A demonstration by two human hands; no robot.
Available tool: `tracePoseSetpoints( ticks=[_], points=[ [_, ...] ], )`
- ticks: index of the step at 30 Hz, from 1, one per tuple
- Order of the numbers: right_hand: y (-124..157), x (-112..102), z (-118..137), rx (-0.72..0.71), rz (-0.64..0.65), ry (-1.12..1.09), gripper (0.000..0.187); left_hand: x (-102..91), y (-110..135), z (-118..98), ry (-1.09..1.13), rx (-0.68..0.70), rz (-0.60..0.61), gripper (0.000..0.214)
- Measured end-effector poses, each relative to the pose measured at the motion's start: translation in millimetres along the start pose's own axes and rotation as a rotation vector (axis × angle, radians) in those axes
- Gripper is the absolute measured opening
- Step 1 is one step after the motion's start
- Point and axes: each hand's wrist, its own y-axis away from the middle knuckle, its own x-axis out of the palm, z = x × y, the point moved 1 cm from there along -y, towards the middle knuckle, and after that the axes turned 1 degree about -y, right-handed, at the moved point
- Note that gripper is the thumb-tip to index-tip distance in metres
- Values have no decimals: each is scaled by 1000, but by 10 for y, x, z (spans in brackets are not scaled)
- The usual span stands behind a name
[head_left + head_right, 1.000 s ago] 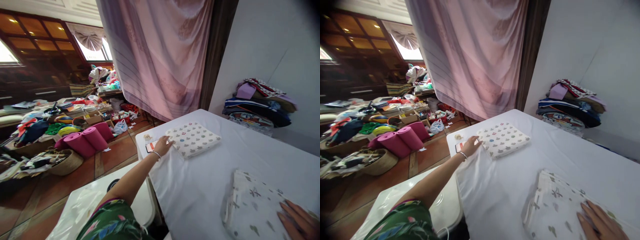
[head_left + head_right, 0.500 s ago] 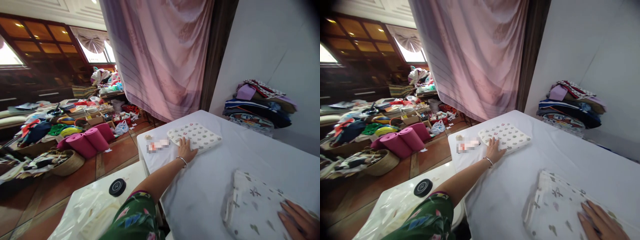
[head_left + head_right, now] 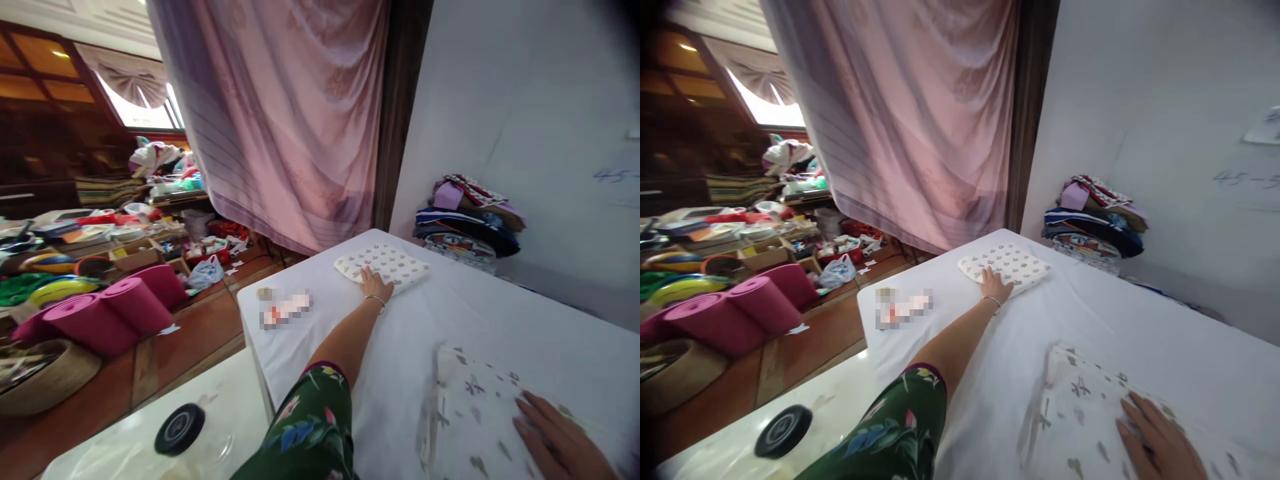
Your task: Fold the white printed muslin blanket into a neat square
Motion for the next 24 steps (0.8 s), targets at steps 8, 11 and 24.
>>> tracePoseSetpoints(
  ticks=[8,11,24],
  points=[
    [-143,-238,453,39,60,63,43,30,237,137,-71,113,-1,58],
    [-201,-315,598,67,78,65,42,48,545,99,-56,230,-22,56],
    [219,-675,997,140,225,53,42,-250,1736,-552,369,735,236,43]
  ],
)
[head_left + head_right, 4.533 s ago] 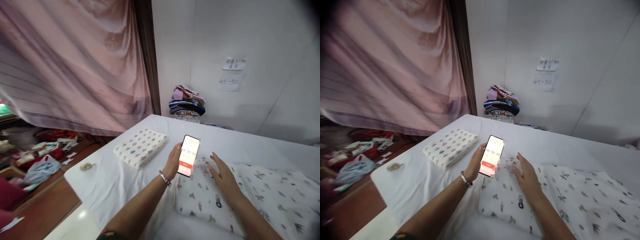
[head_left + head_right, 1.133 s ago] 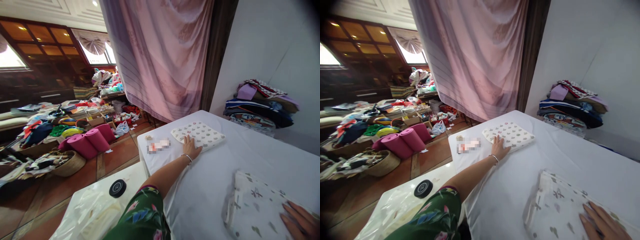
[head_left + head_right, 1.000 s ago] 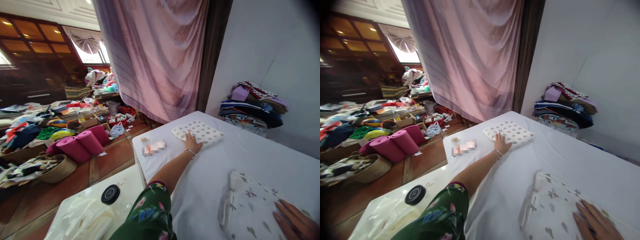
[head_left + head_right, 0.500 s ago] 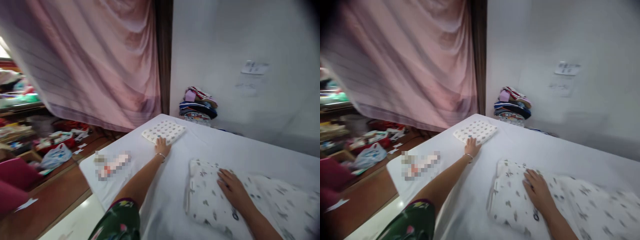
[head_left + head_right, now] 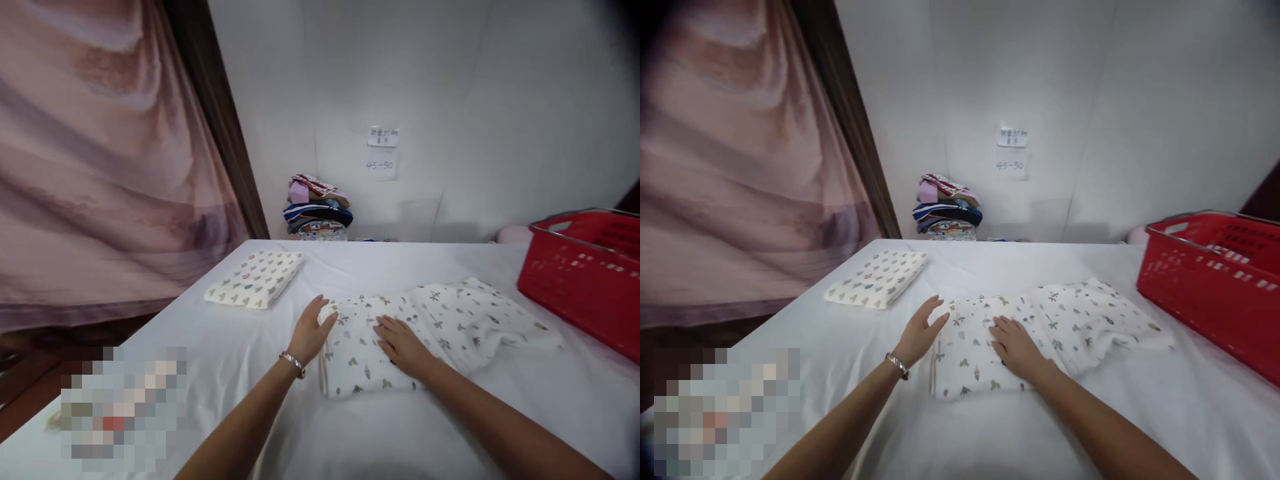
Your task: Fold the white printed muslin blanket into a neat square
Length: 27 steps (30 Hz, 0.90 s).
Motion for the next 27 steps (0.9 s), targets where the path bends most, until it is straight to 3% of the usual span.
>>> tracePoseSetpoints(
  ticks=[5,8,10,13,16,18,20,22,25,27],
  points=[
    [590,-279,-2,-9,53,-14,41,355,244,164,-118,-48,155,58],
    [885,-499,-142,-17,68,25,38,454,221,251,-186,-52,137,61],
    [1033,-665,-368,39,13,87,34,474,138,275,-211,-68,106,62],
    [1197,-935,-892,251,-148,259,34,492,1,255,-234,-145,102,67],
    [1324,-1182,-1462,637,-256,400,43,522,-64,180,-217,-269,144,73],
    [1385,-1299,-1751,895,-260,359,49,522,-74,113,-184,-302,180,71],
    [1422,-1363,-1918,1038,-235,280,51,458,-95,49,-151,-275,191,64],
    [1452,-1374,-1962,1059,-207,232,51,305,-153,13,-136,-202,132,58],
    [1558,-1306,-1859,968,-188,144,54,-33,-293,69,-217,-52,-62,52],
    [1688,-1232,-1742,872,-161,5,55,-218,-377,205,-331,-8,-131,48]
  ],
)
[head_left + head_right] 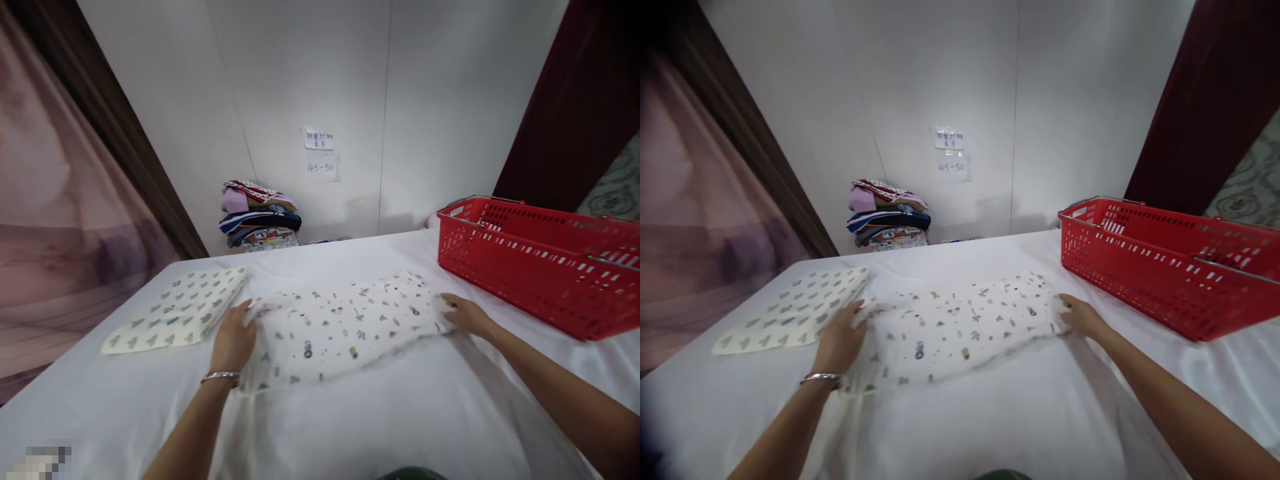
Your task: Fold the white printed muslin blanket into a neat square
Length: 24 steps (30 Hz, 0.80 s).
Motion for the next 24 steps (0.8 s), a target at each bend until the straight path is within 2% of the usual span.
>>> tracePoseSetpoints(
  ticks=[1,3,5,7,11,14,19,22,24],
  points=[
    [94,19,-21,-42,50,-60,55,-18,-36,103,-60,-14,19,46],
    [245,35,-61,-81,119,-126,50,23,-73,289,-158,-71,194,44],
    [300,15,-66,-72,84,-121,46,115,-84,398,-203,-128,389,45],
    [242,-17,-2,-64,-1,-89,46,198,-111,408,-208,-177,474,52],
    [-97,3,298,-155,-73,-57,47,293,-241,278,-217,-263,448,68],
    [-403,109,517,-214,-89,-40,44,354,-338,238,-216,-302,397,71],
    [-793,256,696,-126,-78,-29,43,408,-414,282,-112,-387,273,56],
    [-837,247,743,-126,-73,-83,36,324,-405,253,-45,-408,186,42],
    [-759,182,740,-165,-130,-187,31,199,-367,213,20,-409,90,35]
  ],
)
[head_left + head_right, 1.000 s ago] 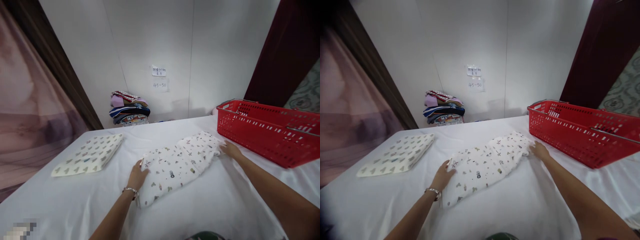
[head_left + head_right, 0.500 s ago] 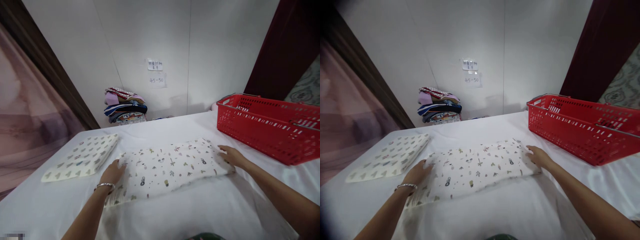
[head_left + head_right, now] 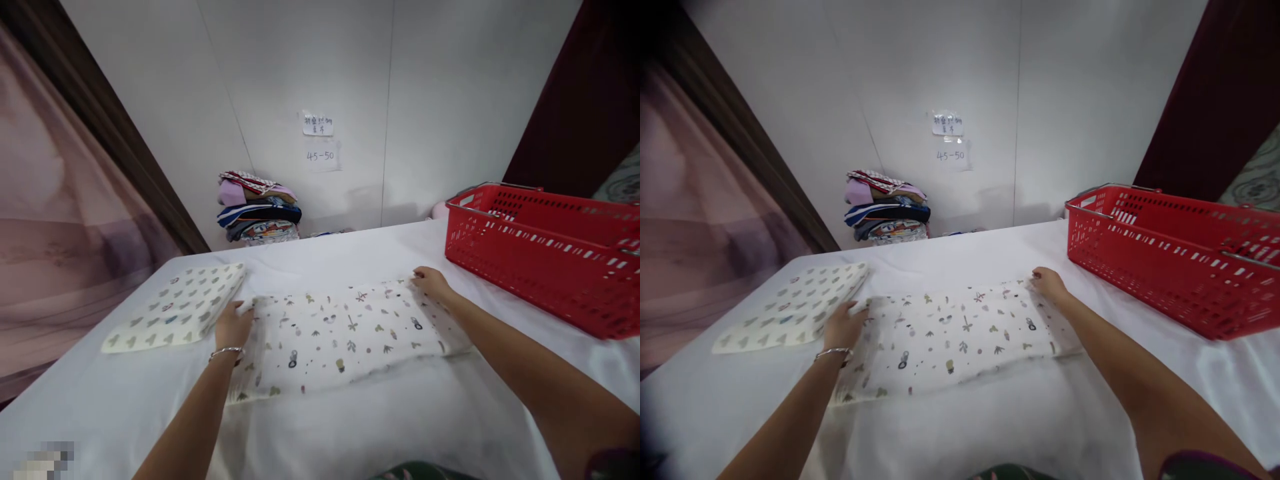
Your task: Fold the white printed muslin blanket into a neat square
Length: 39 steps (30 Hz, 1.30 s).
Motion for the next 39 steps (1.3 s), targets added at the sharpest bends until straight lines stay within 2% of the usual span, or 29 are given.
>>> tracePoseSetpoints(
  ticks=[3,5,10,15,19,23,26,29,31,33,36,39],
  points=[
    [246,-214,-8,-75,-165,-189,31,-247,161,-2,112,13,-116,27],
    [481,-384,-39,-80,-199,-270,31,-410,297,28,160,51,-161,27],
    [1157,-700,-60,-88,-14,-311,24,-639,637,218,94,297,-232,27],
    [1677,-846,-102,-27,18,-368,24,-721,922,430,-55,525,-369,28],
    [1826,-919,-269,-15,135,-357,21,-787,1070,540,-163,582,-378,31],
    [1778,-933,-427,-82,113,-275,24,-830,1158,605,-188,607,-375,35],
    [1669,-834,-396,-120,102,-158,14,-891,1253,559,-115,591,-401,34],
    [1526,-676,-131,-164,87,-127,18,-1027,1418,402,88,585,-467,29],
    [1439,-557,179,-214,148,-165,23,-1132,1561,274,273,604,-506,25],
    [1395,-435,557,-269,260,-200,26,-1200,1717,158,414,655,-499,23],
    [1460,-235,1161,-333,468,-287,32,-1153,1947,15,430,758,-309,30],
    [1670,-10,1741,-498,648,-359,57,-972,2148,-121,407,836,-71,35]
  ],
)
